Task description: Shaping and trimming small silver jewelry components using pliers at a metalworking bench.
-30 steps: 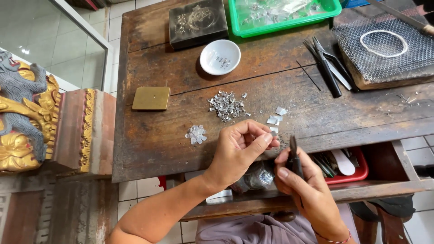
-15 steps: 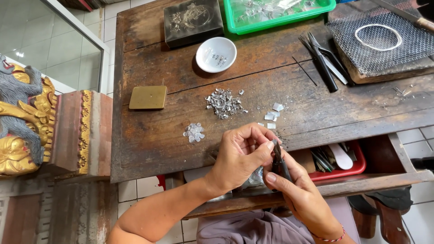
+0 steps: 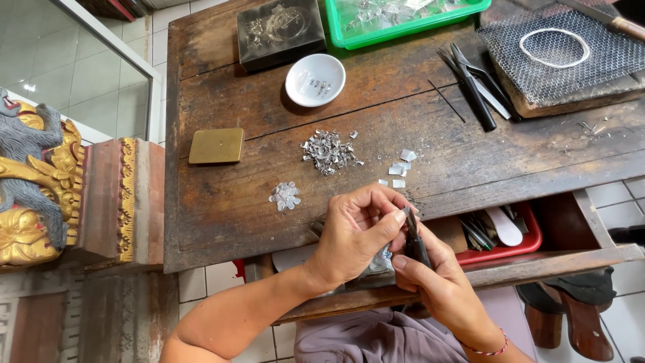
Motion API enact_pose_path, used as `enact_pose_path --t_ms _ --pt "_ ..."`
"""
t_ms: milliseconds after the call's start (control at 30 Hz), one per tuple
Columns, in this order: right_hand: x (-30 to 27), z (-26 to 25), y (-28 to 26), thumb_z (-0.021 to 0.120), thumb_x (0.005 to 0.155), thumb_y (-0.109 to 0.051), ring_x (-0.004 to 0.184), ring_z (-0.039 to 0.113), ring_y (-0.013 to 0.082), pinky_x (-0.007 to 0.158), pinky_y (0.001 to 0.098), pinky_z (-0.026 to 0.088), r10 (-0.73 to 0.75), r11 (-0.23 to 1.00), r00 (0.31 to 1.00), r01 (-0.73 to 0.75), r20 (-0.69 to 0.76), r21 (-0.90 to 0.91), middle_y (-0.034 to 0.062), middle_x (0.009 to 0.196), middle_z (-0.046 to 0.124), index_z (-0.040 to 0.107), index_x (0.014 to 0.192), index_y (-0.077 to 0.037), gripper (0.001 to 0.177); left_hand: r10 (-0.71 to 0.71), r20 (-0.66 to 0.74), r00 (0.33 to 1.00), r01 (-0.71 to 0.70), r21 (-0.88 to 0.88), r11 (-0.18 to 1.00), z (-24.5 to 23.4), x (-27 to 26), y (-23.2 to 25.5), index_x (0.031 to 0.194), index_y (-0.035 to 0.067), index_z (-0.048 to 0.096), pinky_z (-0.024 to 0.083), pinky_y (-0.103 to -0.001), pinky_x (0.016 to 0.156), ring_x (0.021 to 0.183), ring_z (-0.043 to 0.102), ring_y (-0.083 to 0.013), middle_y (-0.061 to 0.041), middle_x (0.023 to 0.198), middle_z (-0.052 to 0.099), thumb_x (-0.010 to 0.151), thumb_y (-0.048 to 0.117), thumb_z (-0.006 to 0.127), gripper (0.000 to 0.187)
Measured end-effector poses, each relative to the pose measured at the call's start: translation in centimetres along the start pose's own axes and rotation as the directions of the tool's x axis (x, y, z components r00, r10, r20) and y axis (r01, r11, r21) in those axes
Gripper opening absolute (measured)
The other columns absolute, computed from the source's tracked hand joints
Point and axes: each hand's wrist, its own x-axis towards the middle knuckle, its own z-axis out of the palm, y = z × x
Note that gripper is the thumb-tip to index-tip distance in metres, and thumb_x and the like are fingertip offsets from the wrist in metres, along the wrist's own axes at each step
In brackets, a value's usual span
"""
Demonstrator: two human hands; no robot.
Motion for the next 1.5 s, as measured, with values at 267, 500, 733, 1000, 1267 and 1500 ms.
enact_pose_path --t_ms 267,500,733,1000,1267,1500 --pt "-0.1 -0.6 -0.9 0.062 0.09 0.001 0.052 0.028 0.0095 0.045 0.0252 0.02 0.066 0.994 0.998 -0.065 0.012 -0.093 -0.0004 0.066 0.034 0.057 0.096 0.0 0.007 -0.035 0.043 0.998 0.041 -0.139 0.99 -0.2 0.2 0.2 0.087 0.002 0.057 0.056 -0.031 0.063 0.061 0.063 -0.0225 -0.019 0.101 0.065 0.099 0.004 0.065 0.015" --pt "0.1 -1.0 -0.8 0.059 0.093 0.002 0.051 0.026 0.0093 0.044 0.0252 0.02 0.083 0.995 0.996 -0.081 0.04 -0.055 -0.0003 0.063 0.033 0.056 0.098 0.0 0.006 -0.08 0.034 0.996 0.084 -0.138 0.987 -0.2 0.6 0.4 0.087 0.002 0.055 0.056 -0.033 0.061 0.06 0.064 -0.0258 -0.018 0.099 0.065 0.1 0.005 0.062 0.015" --pt "-0.1 -0.9 -1.0 0.062 0.091 0.003 0.053 0.027 0.0088 0.046 0.0247 0.019 0.13 0.991 0.991 -0.129 0.029 -0.031 0.0009 0.07 0.036 0.059 0.102 0.001 0.011 -0.034 0.032 0.999 0.036 -0.061 0.997 -0.1 0.6 0.8 0.085 0.004 0.055 0.055 -0.031 0.058 0.06 0.066 -0.023 -0.013 0.101 0.063 0.1 0.006 0.062 0.017" --pt "-0.2 -0.7 -1.4 0.065 0.085 0.001 0.071 0.044 0.0104 0.059 0.0238 0.035 0.15 0.983 0.988 -0.154 -0.047 -0.1 0.0053 0.096 0.055 0.064 0.111 0.0 0.026 -0.012 0.025 1.0 0.012 -0.009 1.0 0.0 0.3 0.8 0.082 0.005 0.055 0.052 -0.03 0.054 0.058 0.062 -0.0188 -0.012 0.1 0.062 0.098 0.006 0.064 0.018" --pt "-0.2 -0.9 -1.5 0.06 0.088 0.004 0.056 0.027 0.0096 0.047 0.0261 0.019 0.153 0.988 0.986 -0.153 0.062 -0.007 0.0034 0.07 0.04 0.058 0.101 0.002 0.014 -0.031 0.043 0.999 0.033 -0.064 0.997 -0.2 0.3 1.0 0.084 0.006 0.053 0.052 -0.03 0.054 0.058 0.065 -0.0229 -0.011 0.097 0.061 0.098 0.003 0.063 0.018" --pt "-0.2 -1.2 -1.2 0.059 0.089 0.004 0.055 0.027 0.0091 0.046 0.0253 0.019 0.14 0.99 0.988 -0.141 0.059 0.009 0.0036 0.07 0.04 0.057 0.103 0.002 0.014 -0.021 0.0 1.0 0.021 0.034 0.999 -0.3 0.3 0.3 0.087 0.007 0.058 0.056 -0.027 0.061 0.061 0.064 -0.0159 -0.01 0.097 0.065 0.098 0.009 0.064 0.013"
